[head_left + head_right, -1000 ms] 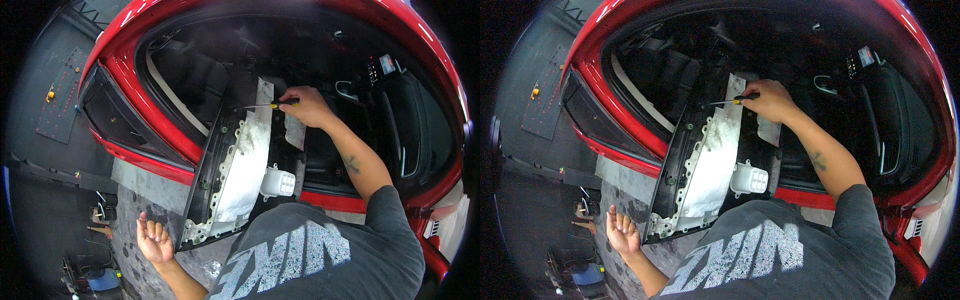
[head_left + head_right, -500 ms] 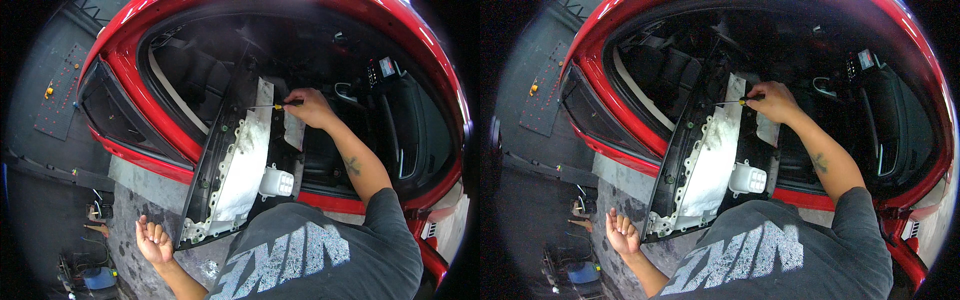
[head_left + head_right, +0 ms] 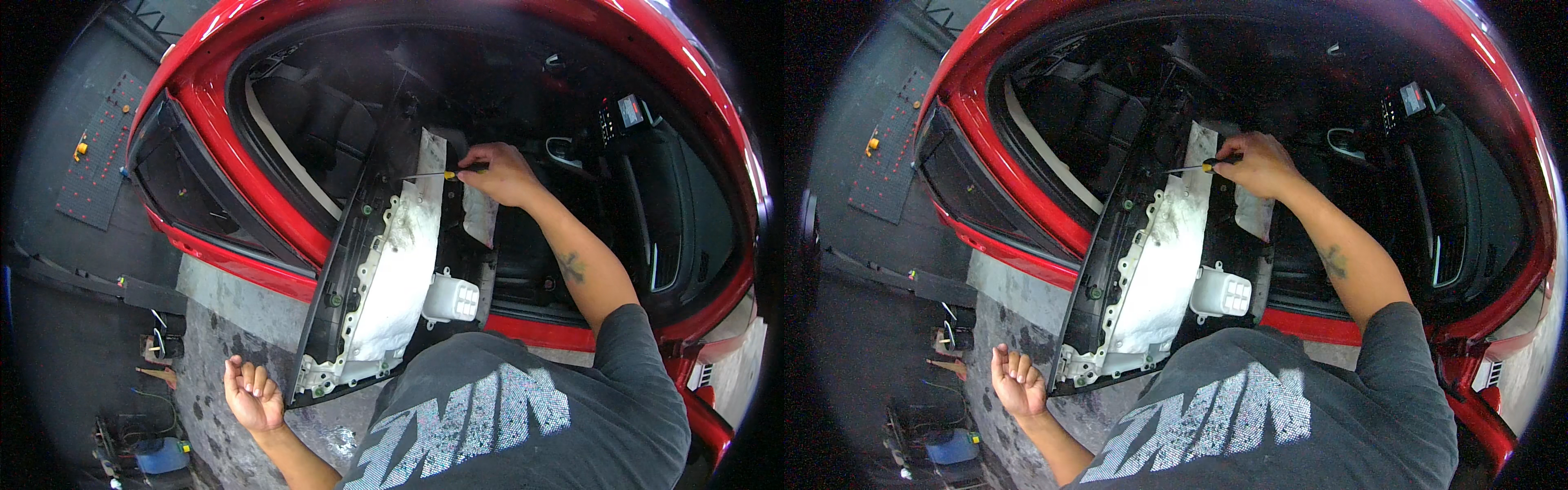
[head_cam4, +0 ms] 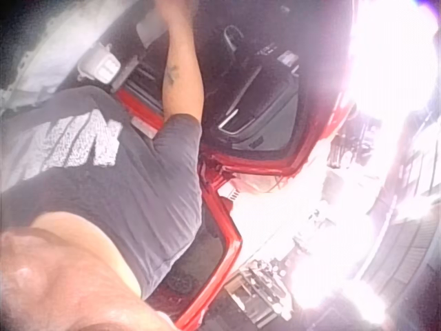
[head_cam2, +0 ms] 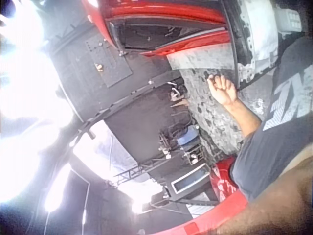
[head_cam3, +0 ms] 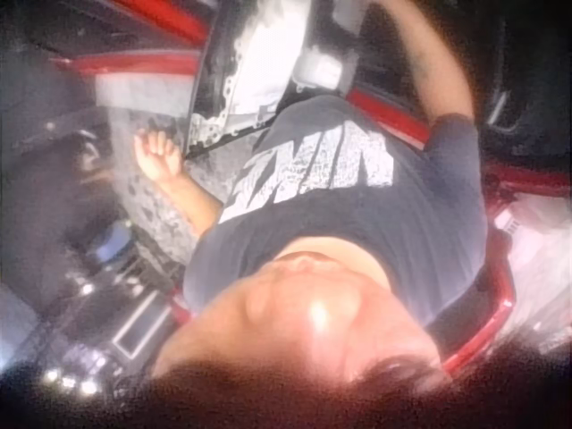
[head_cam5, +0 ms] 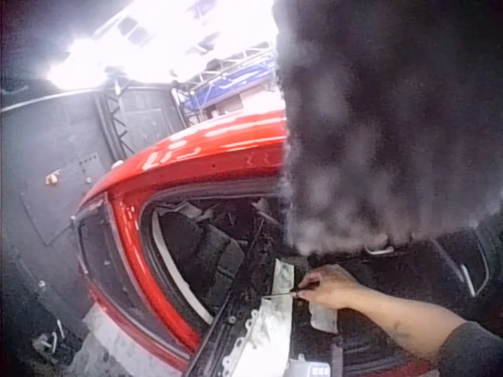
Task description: The person uses a screwdriver to remove screws from the interior panel of a red car door. After unscrewing several fasteners, they detach the panel and place it on a nearby workbench.
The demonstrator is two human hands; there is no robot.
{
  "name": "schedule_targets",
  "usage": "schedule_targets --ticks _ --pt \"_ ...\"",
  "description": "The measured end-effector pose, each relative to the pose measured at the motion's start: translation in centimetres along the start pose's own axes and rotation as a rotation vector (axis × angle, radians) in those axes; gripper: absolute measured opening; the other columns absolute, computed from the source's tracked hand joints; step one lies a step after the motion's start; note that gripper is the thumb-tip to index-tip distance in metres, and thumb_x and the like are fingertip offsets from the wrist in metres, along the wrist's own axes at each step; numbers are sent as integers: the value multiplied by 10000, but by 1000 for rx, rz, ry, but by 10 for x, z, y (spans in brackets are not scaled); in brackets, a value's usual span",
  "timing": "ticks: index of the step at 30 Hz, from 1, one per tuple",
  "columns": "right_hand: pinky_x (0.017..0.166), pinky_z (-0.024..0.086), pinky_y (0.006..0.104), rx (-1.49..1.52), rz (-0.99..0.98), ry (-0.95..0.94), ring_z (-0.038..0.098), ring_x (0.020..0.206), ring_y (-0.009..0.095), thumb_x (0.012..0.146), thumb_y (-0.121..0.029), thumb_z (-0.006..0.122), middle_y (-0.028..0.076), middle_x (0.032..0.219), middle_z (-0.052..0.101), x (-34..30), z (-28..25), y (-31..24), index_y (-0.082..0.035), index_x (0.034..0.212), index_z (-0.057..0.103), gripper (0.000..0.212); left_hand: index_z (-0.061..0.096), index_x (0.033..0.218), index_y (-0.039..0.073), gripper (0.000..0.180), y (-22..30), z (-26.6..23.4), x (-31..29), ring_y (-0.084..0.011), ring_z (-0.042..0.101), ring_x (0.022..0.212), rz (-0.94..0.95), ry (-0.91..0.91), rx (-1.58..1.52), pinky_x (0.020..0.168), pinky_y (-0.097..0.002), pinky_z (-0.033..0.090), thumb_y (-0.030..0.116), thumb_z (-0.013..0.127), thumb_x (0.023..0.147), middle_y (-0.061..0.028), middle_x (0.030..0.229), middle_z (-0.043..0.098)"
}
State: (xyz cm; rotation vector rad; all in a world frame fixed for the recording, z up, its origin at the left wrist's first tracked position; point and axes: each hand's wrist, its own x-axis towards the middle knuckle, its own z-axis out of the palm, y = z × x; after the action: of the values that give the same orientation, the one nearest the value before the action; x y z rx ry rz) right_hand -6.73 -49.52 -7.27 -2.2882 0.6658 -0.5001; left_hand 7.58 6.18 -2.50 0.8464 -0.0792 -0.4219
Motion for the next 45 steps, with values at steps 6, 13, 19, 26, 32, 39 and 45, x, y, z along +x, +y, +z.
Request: schedule_targets --ticks 6,13,19,26,32,39,45 --pt "653 495 309 350 121 -285 683 780 135 974 -250 733 117 939 772 20 -9 9 -15 1098 738 266 651 1144 66 311 -3 8 2 -89 355 512 -22 6 1 396 -232 280 308 457 1164 13 641 399" --pt "642 490 335 121 81 -457 679 752 144 1002 -281 720 95 887 759 47 -28 -5 -39 1202 696 314 664 1153 59 330 -5 14 7 -83 339 518 -30 -30 19 396 -227 270 299 438 1169 16 653 386" --pt "777 567 413 -419 -582 -15 737 845 263 932 -320 807 89 1041 774 13 -17 2 -102 1228 708 381 648 1150 70 336 -13 45 3 -82 328 521 -33 -158 20 409 -231 276 313 417 1173 23 652 363" --pt "464 476 340 669 253 -79 612 532 167 981 -472 771 61 760 700 18 2 23 -117 1168 717 405 626 1129 82 286 -95 135 0 -60 327 530 -194 -435 141 441 -226 250 325 478 1151 62 636 324" --pt "599 510 381 180 -2 -152 651 635 214 997 -398 740 95 801 700 17 -10 25 -95 1158 725 343 637 1179 49 386 -200 175 61 -57 313 516 -580 -409 106 452 -237 254 421 555 1117 81 619 310" --pt "919 534 481 -568 -735 174 664 998 383 892 -227 812 111 1045 653 -15 -11 19 -175 1208 755 325 585 1240 59 503 -300 204 174 -69 261 486 -641 -206 86 414 -250 208 538 581 1087 73 602 245" --pt "660 537 336 400 -90 59 688 785 188 981 -396 773 85 991 692 -12 10 20 -85 1148 733 355 456 879 186 273 -327 216 233 -111 288 437 -631 -37 104 397 -284 200 276 517 1130 42 592 298"
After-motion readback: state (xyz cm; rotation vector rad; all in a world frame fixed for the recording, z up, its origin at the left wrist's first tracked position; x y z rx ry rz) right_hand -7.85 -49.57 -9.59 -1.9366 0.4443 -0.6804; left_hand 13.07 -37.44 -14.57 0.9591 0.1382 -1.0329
